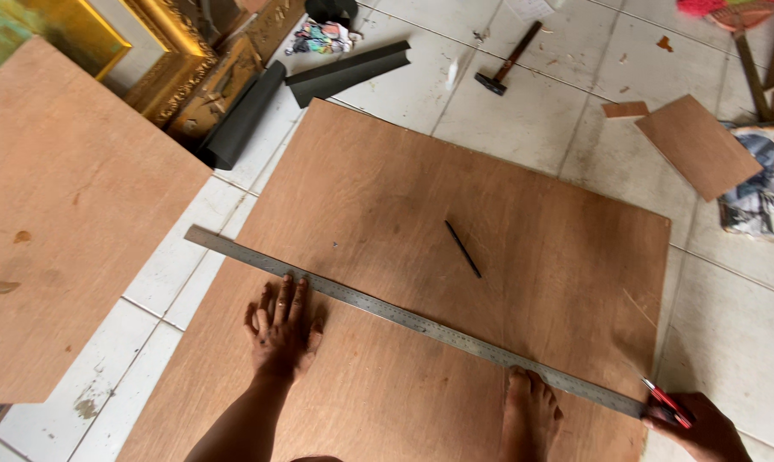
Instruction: The person measures plywood sheets using a ruler and pencil, marks them, and then cuts the sheets using a utility knife while working on the floor.
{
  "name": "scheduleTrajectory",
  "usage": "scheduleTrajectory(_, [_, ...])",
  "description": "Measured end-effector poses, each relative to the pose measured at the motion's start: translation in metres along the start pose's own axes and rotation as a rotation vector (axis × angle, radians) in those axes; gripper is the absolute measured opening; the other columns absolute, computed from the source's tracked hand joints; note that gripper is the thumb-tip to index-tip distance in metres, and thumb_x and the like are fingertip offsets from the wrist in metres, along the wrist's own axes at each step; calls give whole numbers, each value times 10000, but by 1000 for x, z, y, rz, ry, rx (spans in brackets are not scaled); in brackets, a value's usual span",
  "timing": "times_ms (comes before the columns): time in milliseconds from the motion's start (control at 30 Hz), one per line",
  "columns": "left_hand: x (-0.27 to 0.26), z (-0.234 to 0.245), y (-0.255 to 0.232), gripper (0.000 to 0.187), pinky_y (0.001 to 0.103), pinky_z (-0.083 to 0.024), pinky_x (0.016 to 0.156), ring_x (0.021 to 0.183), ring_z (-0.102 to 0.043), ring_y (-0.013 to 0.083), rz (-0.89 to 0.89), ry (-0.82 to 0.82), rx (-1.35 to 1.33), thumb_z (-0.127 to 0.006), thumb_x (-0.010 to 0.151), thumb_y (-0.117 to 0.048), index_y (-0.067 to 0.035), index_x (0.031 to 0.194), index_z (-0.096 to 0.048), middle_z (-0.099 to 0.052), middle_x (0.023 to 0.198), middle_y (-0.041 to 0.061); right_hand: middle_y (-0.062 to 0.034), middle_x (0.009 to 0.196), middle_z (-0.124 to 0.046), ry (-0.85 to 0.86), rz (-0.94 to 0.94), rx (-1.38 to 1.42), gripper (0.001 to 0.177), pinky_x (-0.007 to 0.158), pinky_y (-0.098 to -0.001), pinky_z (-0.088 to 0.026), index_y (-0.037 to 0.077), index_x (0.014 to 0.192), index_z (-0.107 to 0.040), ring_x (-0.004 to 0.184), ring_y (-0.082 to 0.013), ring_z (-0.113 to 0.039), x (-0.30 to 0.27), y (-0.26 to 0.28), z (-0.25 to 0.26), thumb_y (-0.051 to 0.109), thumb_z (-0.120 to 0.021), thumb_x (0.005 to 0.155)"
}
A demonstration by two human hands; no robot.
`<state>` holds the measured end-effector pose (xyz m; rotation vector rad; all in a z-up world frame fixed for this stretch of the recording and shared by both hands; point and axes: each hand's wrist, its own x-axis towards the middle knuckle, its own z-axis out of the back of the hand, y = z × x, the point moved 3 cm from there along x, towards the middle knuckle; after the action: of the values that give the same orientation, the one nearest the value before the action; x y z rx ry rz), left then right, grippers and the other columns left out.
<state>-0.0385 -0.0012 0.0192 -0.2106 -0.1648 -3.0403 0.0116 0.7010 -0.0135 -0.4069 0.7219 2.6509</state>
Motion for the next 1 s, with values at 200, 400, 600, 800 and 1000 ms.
scheduleTrajectory(200, [-1, 6, -1, 931, 611, -155, 1339, 1702, -253, 361, 2, -18, -89, -376, 980, -720, -364, 1824, -210, -186, 1923, -68, -65, 1096, -843, 21, -161, -1, 408, 968, -308, -555, 182, 1115, -1004, 1016, -183, -822, -34, -63, 88, 341, -1009, 740])
scheduleTrajectory(400, [-1, 10, -4, 904, 608, -159, 1334, 1713, -223, 343, 12, -6, -87, -284, 1009, -732, -374, 1830, -164, -143, 1931, -81, -36, 1144, -840, 54, -145, 29, 483, 1001, -293, -563, 194, 1184, -977, 1066, -175, -838, -38, -56, 94, 374, -1015, 737])
scheduleTrajectory(600, [-4, 11, -5, 899, 620, -196, 1339, 1703, -291, 376, 2, -63, -104, -328, 1010, -694, -357, 1836, -218, -221, 1927, -55, -42, 1147, -826, 53, -133, 57, 488, 995, -299, -559, 178, 1185, -965, 1077, -178, -814, -39, -58, 93, 377, -1005, 741])
scheduleTrajectory(800, [-3, 10, -3, 915, 611, -177, 1342, 1706, -264, 360, 21, -26, -108, -365, 985, -697, -373, 1828, -216, -208, 1924, -72, -41, 1133, -836, 49, -123, 67, 449, 1001, -297, -568, 177, 1162, -975, 1076, -172, -817, -39, -56, 92, 341, -1017, 747])
scheduleTrajectory(1000, [-3, 14, -4, 903, 612, -197, 1340, 1701, -294, 363, 21, -37, -112, -388, 990, -678, -367, 1826, -248, -243, 1919, -68, -20, 1146, -838, 51, -119, 56, 438, 1001, -290, -577, 192, 1157, -977, 1066, -150, -834, -41, -53, 93, 347, -1014, 749])
